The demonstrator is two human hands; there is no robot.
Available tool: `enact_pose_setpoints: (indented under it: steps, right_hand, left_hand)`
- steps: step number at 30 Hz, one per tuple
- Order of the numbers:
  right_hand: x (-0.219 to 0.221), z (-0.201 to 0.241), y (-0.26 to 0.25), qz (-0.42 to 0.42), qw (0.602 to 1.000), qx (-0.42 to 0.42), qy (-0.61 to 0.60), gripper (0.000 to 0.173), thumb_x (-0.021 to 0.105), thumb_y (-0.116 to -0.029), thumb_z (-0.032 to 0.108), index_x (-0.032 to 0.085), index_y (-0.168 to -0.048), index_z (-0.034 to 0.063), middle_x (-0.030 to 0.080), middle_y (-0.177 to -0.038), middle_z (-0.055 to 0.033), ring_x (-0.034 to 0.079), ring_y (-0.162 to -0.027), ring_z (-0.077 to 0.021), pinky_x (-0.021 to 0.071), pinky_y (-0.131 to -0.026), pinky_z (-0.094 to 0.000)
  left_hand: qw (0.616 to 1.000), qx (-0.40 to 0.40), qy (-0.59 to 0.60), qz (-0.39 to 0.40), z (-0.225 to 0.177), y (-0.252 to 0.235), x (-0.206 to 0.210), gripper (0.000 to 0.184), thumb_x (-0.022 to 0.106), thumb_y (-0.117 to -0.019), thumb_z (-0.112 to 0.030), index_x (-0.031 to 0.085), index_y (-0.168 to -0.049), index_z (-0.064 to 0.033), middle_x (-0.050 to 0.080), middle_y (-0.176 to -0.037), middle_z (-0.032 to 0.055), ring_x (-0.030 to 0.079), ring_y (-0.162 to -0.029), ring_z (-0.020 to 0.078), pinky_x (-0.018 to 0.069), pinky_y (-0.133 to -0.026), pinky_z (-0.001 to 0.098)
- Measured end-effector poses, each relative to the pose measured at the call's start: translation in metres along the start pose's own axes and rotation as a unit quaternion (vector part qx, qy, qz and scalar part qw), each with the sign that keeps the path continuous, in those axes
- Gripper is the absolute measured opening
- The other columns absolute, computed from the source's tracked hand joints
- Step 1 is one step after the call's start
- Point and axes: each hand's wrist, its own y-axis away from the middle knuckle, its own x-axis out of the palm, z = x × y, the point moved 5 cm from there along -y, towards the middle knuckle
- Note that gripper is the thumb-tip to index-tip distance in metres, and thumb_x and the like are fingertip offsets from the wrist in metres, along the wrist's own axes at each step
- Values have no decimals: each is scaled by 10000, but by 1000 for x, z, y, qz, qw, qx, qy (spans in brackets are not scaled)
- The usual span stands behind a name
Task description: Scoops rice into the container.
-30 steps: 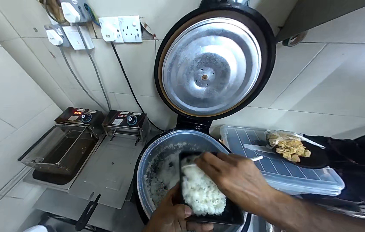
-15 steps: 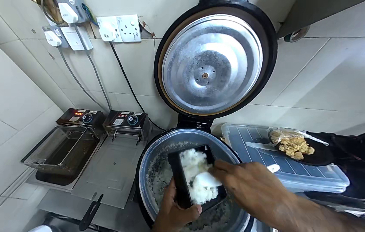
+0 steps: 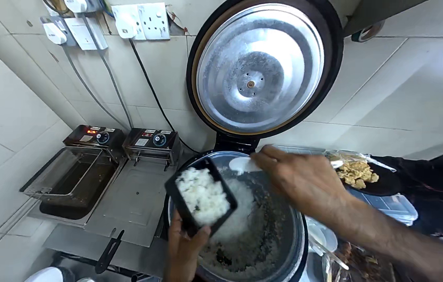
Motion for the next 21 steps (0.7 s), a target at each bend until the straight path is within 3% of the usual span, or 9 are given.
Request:
enact_pose_setpoints:
  steps: [2, 4, 7, 10, 12, 14, 17, 19, 21]
  right_hand:
    - [24, -14, -19, 103, 994, 43, 10, 155, 666, -949, 166, 741, -1078, 207, 680, -958, -30, 645, -625, -264, 506, -478, -463]
    - [76, -10, -32, 242, 969, 58, 7, 160, 672, -920, 88, 743, -1059, 124, 701, -1048, -115, 681, -800, -366, 543, -630, -563]
    - [170, 16, -32, 341, 939, -37, 3, 205, 583, -946, -17, 710, -1104, 14, 672, -1164, -223, 660, -959, -446, 530, -768, -611]
    - [229, 39, -43, 332, 933, -134, 26, 273, 502, -961, -73, 689, -1151, -15, 626, -1281, -221, 645, -1039, -434, 543, -812, -582]
    - [253, 47, -57, 284, 945, -159, 20, 244, 517, -966, -52, 700, -1117, 3, 666, -1205, -188, 671, -986, -395, 562, -769, -552]
    - [259, 56, -63, 315, 942, -117, 5, 216, 537, -975, -9, 685, -1131, 14, 673, -1153, -183, 676, -974, -392, 562, -759, -554]
    - [250, 66, -56, 409, 912, 8, -35, 217, 587, -960, 24, 683, -1154, 0, 672, -1186, -229, 647, -1094, -438, 528, -863, -607]
    - [257, 57, -53, 385, 922, 36, -24, 230, 580, -962, 18, 678, -1170, 4, 671, -1176, -235, 653, -1067, -444, 535, -829, -605]
    - [276, 50, -45, 349, 937, 1, 7, 273, 526, -988, 3, 649, -1233, 8, 657, -1190, -224, 665, -1028, -434, 555, -778, -578]
  left_hand:
    - [997, 7, 54, -50, -13, -1, -22, 1001, 917, -680, -118, 351, -1498, -19, 609, -1273, 233, 698, -1048, 394, 623, -801, 639]
    - [992, 22, 96, -76, -30, 1, -38, 999, 908, -681, -93, 328, -1493, -39, 602, -1279, 238, 700, -1035, 426, 616, -781, 663]
    - [985, 56, 153, -62, -50, 10, -53, 964, 890, -719, -41, 307, -1485, -65, 604, -1293, 232, 694, -1053, 454, 598, -806, 691]
    - [982, 70, 170, -49, -57, 23, -64, 908, 880, -740, -38, 337, -1467, -90, 621, -1300, 202, 694, -1076, 437, 584, -834, 700]
    - [984, 74, 156, -48, -57, 29, -70, 912, 882, -740, -53, 353, -1480, -121, 634, -1302, 158, 696, -1097, 384, 593, -849, 667]
    - [987, 81, 132, -43, -59, 35, -72, 911, 884, -751, -89, 359, -1494, -136, 647, -1303, 110, 699, -1109, 314, 613, -859, 604]
    - [988, 89, 120, -47, -63, 41, -80, 859, 886, -758, -110, 407, -1470, -152, 669, -1284, 76, 708, -1096, 266, 630, -855, 535]
    - [985, 93, 131, -59, -64, 45, -87, 827, 881, -760, -102, 443, -1458, -170, 678, -1280, 73, 711, -1095, 272, 627, -859, 548]
    - [981, 91, 152, -75, -62, 45, -91, 845, 885, -744, -80, 431, -1453, -154, 667, -1279, 105, 708, -1093, 309, 614, -858, 599]
